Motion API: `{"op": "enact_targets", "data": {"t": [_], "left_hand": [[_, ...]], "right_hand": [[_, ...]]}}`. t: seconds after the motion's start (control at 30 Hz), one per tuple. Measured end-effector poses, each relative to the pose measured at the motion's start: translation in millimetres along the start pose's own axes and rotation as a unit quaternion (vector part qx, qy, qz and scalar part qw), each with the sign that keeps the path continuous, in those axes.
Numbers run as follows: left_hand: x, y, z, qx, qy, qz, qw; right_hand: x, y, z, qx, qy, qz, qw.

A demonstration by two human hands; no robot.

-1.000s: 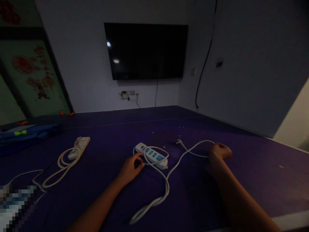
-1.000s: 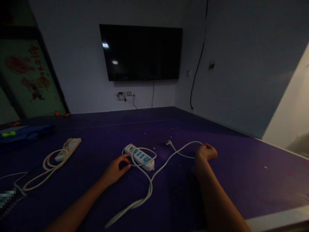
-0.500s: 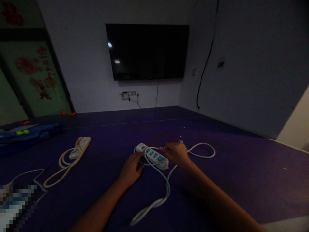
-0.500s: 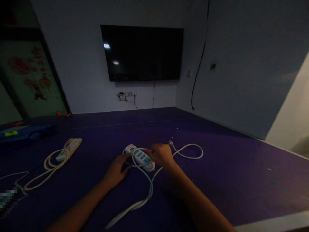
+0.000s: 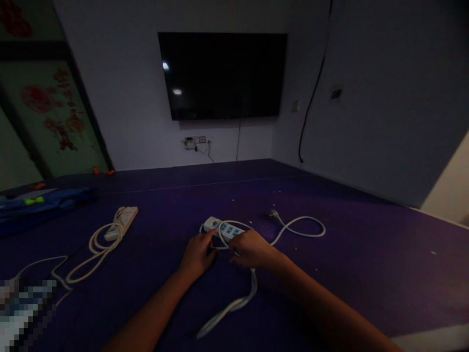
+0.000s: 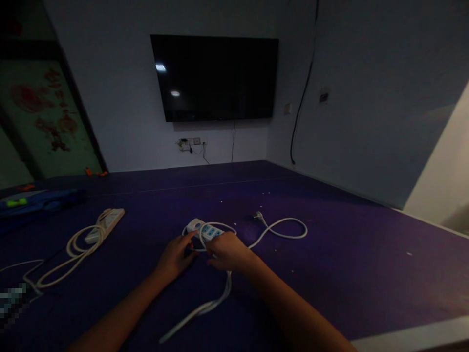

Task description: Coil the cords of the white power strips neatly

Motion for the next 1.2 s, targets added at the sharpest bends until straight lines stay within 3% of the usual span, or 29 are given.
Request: {"op": "enact_targets", "data": {"t": [0.13, 0.27, 0.37, 0.47, 0.6, 0.67, 0.73, 0.93, 1.07, 1.2], "left_hand": [[-0.1, 13.5, -0.6, -0.034, 0.020, -0.047, 0.998], [-0.9, 30.2, 2.8, -0.073, 0.065, -0.118, 0.988], [-1.1, 39.6, 6.6, -0.086, 0.100, -0.156, 0.979], [-0.2, 50.0, 10.1, -0.063, 0.114, -0.202, 0.971], [1.6, 67.5, 23.6, 0.026, 0.138, -0.277, 0.951], [1.8, 75.2, 35.7, 0.074, 0.164, -0.307, 0.934], [1.7, 81.0, 48.3, 0.112, 0.189, -0.331, 0.918], [4.9, 89.3, 63.4, 0.184, 0.205, -0.374, 0.886], [9.7, 90.0, 44.2, 0.197, 0.158, -0.365, 0.896], [15.1, 82.2, 17.6, 0.169, 0.087, -0.324, 0.927]], "right_hand": [[3.0, 4.4, -8.1, -0.003, -0.025, -0.043, 0.999], [16.7, 26.8, -30.5, 0.012, -0.134, -0.200, 0.970], [46.2, 48.5, -57.1, 0.030, -0.254, -0.357, 0.898], [83.9, 58.0, -85.9, 0.025, -0.358, -0.462, 0.811], [132.7, 56.3, -119.1, 0.004, -0.446, -0.541, 0.713], [150.5, 53.8, -131.8, 0.003, -0.468, -0.551, 0.691], [159.8, 51.1, -143.9, -0.005, -0.473, -0.533, 0.701], [152.7, 34.0, -173.0, -0.102, -0.419, -0.421, 0.798], [153.2, 27.8, -176.7, -0.090, -0.431, -0.381, 0.813], [155.2, 32.6, -170.9, -0.032, -0.460, -0.347, 0.817]]}}
Point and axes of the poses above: each hand's wrist, its own x-axis away from the middle knuckle, its own y-axis out of the back of the hand, z = x × y, the point moved 7 cm from there along -x, towards the middle knuckle, and after that the axes turned 14 degrees about y, right-handed, at the moved point
